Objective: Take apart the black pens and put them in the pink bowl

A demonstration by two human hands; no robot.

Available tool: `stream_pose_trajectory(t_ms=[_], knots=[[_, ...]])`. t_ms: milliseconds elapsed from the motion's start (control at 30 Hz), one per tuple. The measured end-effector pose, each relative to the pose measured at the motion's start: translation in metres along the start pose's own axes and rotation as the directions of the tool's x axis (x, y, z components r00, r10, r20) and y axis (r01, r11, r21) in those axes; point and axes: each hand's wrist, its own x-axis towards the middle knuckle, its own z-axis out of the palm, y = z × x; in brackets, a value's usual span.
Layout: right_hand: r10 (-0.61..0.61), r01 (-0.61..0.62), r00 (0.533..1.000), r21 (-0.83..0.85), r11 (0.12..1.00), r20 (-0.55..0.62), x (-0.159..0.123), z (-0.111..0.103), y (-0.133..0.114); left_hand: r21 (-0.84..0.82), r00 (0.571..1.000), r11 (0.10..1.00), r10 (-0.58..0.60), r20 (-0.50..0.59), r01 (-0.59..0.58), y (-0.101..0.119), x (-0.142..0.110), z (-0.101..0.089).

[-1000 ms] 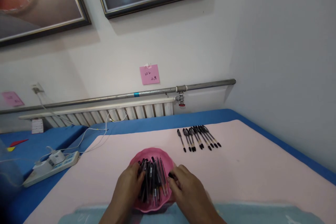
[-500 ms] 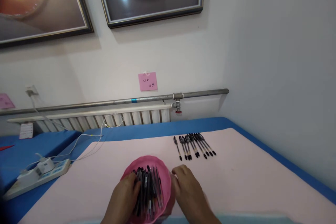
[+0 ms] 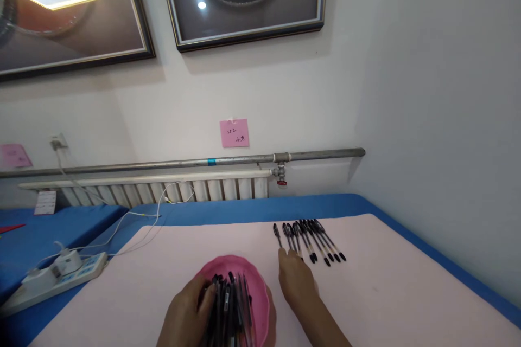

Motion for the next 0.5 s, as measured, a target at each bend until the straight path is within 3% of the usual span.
stream_pose_trajectory(t_ms=[233, 333, 433, 500], knots=[[0.04, -0.04, 0.999, 0.108, 0.993, 0.007, 0.002, -0.002, -0.003, -0.093, 0.999, 0.995, 0.026, -0.047, -0.03, 0.002, 0.0, 0.004], [0.072, -0.071, 0.997, 0.212, 0.975, 0.004, 0.0, -0.01, -0.006, -0.229, 0.996, 0.972, 0.041, -0.075, -0.057, 0.004, 0.0, 0.006], [0.075, -0.075, 0.997, 0.354, 0.932, 0.013, -0.01, -0.024, -0.011, -0.515, 0.999, 0.856, 0.03, -0.024, -0.038, 0.007, 0.002, 0.007], [0.045, -0.068, 0.997, 0.482, 0.874, 0.059, -0.023, -0.033, -0.017, -0.71, 0.996, 0.699, -0.04, 0.083, 0.087, 0.01, 0.003, 0.008]])
